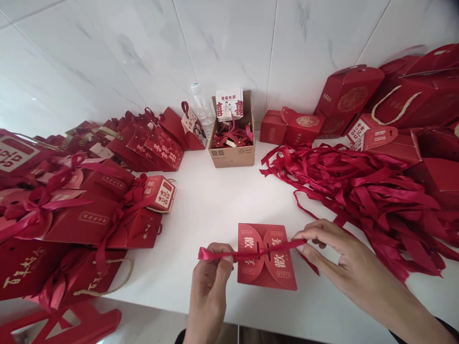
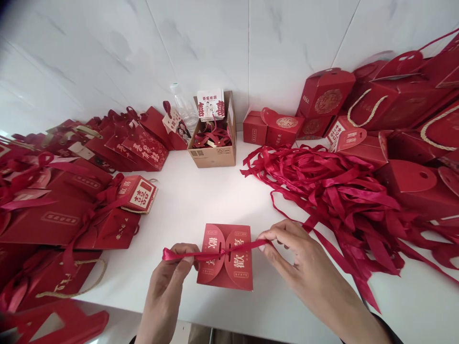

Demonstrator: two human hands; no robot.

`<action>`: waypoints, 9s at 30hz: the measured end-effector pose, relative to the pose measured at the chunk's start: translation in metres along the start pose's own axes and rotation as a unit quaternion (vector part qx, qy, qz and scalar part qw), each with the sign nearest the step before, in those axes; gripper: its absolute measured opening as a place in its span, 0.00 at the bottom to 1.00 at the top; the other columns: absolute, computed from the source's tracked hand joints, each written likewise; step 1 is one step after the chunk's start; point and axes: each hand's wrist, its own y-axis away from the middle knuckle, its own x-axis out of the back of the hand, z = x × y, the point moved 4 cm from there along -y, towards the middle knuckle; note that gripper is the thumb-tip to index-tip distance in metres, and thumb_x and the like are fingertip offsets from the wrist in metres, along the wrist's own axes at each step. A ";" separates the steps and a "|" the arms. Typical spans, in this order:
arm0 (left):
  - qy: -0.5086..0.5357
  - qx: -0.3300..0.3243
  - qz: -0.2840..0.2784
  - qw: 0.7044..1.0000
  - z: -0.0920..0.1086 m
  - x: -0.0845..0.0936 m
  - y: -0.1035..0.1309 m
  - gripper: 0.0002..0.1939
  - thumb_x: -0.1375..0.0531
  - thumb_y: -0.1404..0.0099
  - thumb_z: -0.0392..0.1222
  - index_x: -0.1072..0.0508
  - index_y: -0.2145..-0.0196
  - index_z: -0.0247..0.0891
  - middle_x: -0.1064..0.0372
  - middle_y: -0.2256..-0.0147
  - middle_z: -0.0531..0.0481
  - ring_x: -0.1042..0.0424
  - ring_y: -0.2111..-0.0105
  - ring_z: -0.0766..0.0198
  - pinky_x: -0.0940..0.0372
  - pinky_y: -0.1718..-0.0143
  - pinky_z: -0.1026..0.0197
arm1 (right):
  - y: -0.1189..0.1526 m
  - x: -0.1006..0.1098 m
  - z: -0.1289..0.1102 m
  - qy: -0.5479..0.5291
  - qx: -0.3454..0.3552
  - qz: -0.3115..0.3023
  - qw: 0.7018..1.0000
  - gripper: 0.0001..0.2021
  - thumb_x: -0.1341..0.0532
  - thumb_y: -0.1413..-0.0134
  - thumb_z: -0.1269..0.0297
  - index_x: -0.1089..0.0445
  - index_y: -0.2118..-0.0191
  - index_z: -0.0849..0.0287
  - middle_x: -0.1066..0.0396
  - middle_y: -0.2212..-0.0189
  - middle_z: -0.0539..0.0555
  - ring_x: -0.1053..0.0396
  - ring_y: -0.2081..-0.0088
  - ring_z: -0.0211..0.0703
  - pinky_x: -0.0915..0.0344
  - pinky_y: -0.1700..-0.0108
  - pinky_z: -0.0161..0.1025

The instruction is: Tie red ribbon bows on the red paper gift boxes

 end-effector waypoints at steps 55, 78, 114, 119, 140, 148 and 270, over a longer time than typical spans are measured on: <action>0.039 -0.106 -0.192 0.975 0.061 -0.034 -0.021 0.10 0.39 0.24 0.50 0.29 0.51 0.44 0.23 0.68 0.54 0.26 0.68 0.66 0.33 0.65 0.65 | -0.011 -0.008 -0.072 -0.057 0.140 -0.031 0.988 0.08 0.39 0.29 0.62 0.26 0.49 0.43 0.20 0.56 0.45 0.21 0.57 0.35 0.24 0.61 0.27; -0.080 -0.179 -0.074 0.978 0.059 -0.025 -0.014 0.06 0.36 0.29 0.43 0.21 0.64 0.43 0.23 0.63 0.51 0.28 0.60 0.62 0.34 0.56 0.61 | -0.008 0.019 -0.066 -0.002 0.182 -0.004 0.983 0.07 0.40 0.28 0.61 0.25 0.56 0.40 0.22 0.59 0.43 0.21 0.58 0.36 0.26 0.57 0.30; 0.034 -0.061 -0.117 0.991 0.045 -0.027 -0.022 0.14 0.37 0.26 0.53 0.31 0.61 0.41 0.20 0.67 0.50 0.29 0.74 0.68 0.31 0.70 0.67 | -0.019 0.005 -0.050 0.051 0.107 0.057 0.991 0.09 0.39 0.31 0.53 0.27 0.61 0.50 0.24 0.67 0.49 0.26 0.70 0.43 0.28 0.69 0.38; 0.073 -0.040 -0.135 0.987 0.048 -0.030 -0.022 0.16 0.36 0.28 0.54 0.32 0.62 0.40 0.19 0.68 0.49 0.31 0.77 0.71 0.32 0.71 0.68 | -0.020 0.003 -0.047 0.038 0.141 0.093 0.985 0.06 0.39 0.32 0.60 0.26 0.62 0.50 0.24 0.62 0.53 0.21 0.59 0.49 0.25 0.62 0.41; 0.111 0.019 -0.193 0.975 0.049 -0.048 -0.016 0.21 0.30 0.35 0.58 0.21 0.66 0.35 0.33 0.80 0.56 0.37 0.82 0.73 0.40 0.79 0.71 | -0.011 -0.002 -0.082 -0.039 0.229 0.020 0.973 0.10 0.40 0.31 0.73 0.29 0.54 0.48 0.22 0.61 0.45 0.22 0.58 0.32 0.26 0.55 0.27; 0.084 -0.024 -0.232 0.969 0.053 -0.042 -0.010 0.18 0.31 0.32 0.56 0.17 0.59 0.37 0.30 0.75 0.53 0.33 0.73 0.70 0.35 0.70 0.70 | -0.015 -0.004 -0.076 -0.012 0.238 0.080 0.968 0.10 0.38 0.32 0.73 0.27 0.54 0.47 0.29 0.60 0.48 0.25 0.58 0.34 0.27 0.57 0.29; -0.282 -0.277 -0.015 0.918 0.051 -0.023 0.009 0.06 0.40 0.28 0.36 0.25 0.61 0.46 0.30 0.72 0.58 0.33 0.75 0.66 0.35 0.72 0.63 | -0.013 -0.022 -0.051 -0.125 -0.003 -0.083 0.989 0.10 0.44 0.28 0.52 0.28 0.58 0.47 0.22 0.64 0.47 0.25 0.60 0.43 0.31 0.67 0.35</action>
